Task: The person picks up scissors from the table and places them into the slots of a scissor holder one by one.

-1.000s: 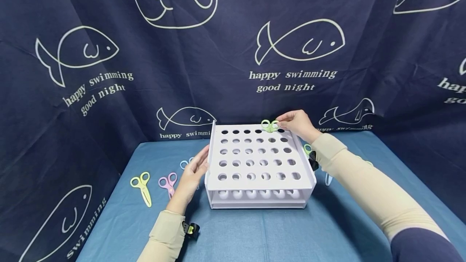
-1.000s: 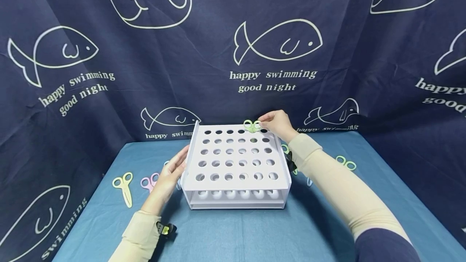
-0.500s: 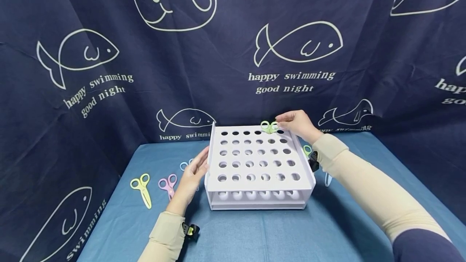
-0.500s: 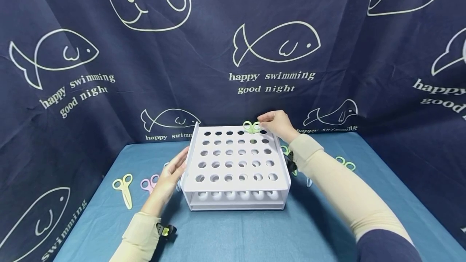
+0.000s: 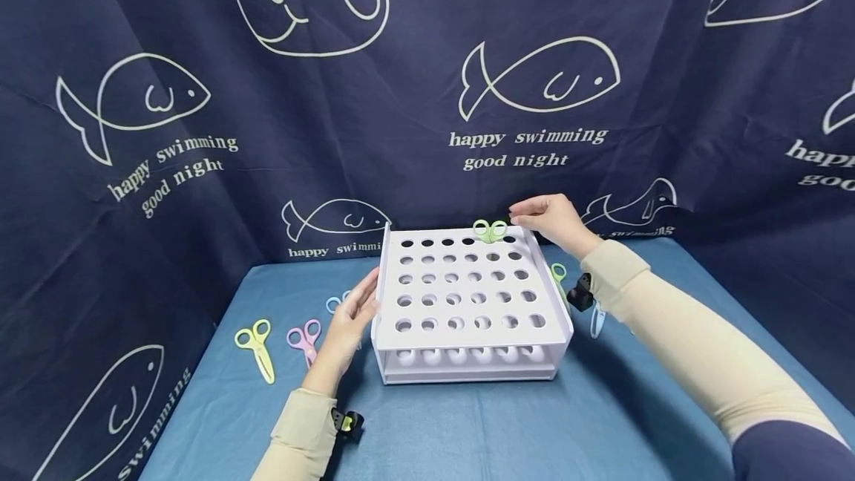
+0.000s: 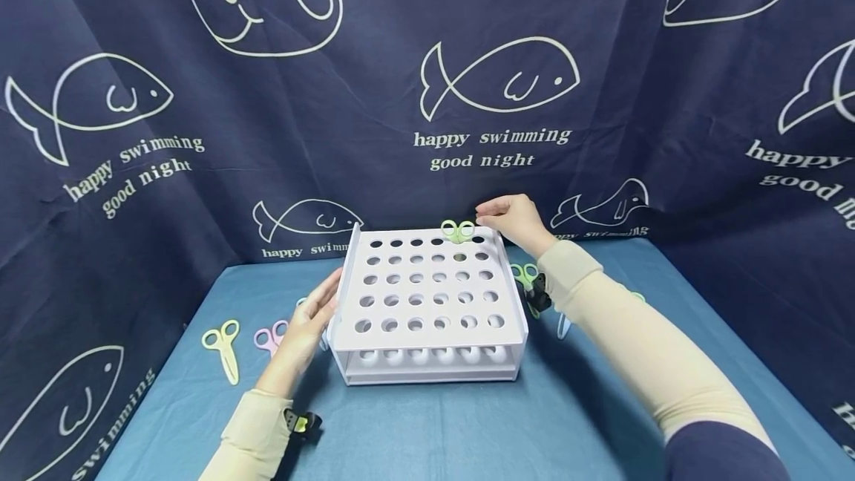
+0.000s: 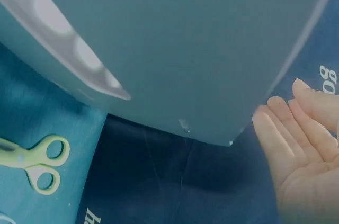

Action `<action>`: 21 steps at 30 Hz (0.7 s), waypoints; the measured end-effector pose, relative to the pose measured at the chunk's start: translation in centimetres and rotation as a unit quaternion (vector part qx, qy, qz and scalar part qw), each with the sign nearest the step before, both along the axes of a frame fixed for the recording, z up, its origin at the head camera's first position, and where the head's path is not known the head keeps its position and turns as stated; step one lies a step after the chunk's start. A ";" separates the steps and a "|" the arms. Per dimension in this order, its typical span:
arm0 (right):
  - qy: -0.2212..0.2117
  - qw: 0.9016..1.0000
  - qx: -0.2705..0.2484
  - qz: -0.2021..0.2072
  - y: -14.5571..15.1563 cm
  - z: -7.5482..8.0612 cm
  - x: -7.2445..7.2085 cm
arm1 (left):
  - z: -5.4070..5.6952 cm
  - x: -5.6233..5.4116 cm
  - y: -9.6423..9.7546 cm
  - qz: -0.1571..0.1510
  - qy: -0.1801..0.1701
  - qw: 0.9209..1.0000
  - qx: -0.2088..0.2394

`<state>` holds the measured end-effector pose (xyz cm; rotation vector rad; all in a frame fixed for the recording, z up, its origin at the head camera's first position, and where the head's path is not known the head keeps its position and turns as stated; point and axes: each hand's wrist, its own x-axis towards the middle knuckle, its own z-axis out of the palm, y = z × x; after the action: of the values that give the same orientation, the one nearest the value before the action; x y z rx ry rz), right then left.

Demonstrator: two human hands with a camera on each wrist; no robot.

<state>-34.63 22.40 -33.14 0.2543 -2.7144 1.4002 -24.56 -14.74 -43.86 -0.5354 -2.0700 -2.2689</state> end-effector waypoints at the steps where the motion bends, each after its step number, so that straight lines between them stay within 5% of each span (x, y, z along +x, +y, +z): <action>1: 0.003 1.000 0.003 -0.004 0.1 0.1 0.0 | 0.0 0.0 0.0 0.000 0.000 1.000 0.001; 10: 0.041 0.998 0.033 -0.036 1.7 0.3 0.6 | 0.0 -0.1 0.0 -0.005 -0.002 1.000 -0.002; 21: 0.036 0.999 0.021 -0.033 3.4 -0.1 1.3 | 0.1 0.1 0.0 -0.002 -0.005 1.000 -0.003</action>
<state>-33.29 25.80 -33.24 0.2108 -2.6702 1.2934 -24.50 -14.77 -43.75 -0.5312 -2.0819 -2.2732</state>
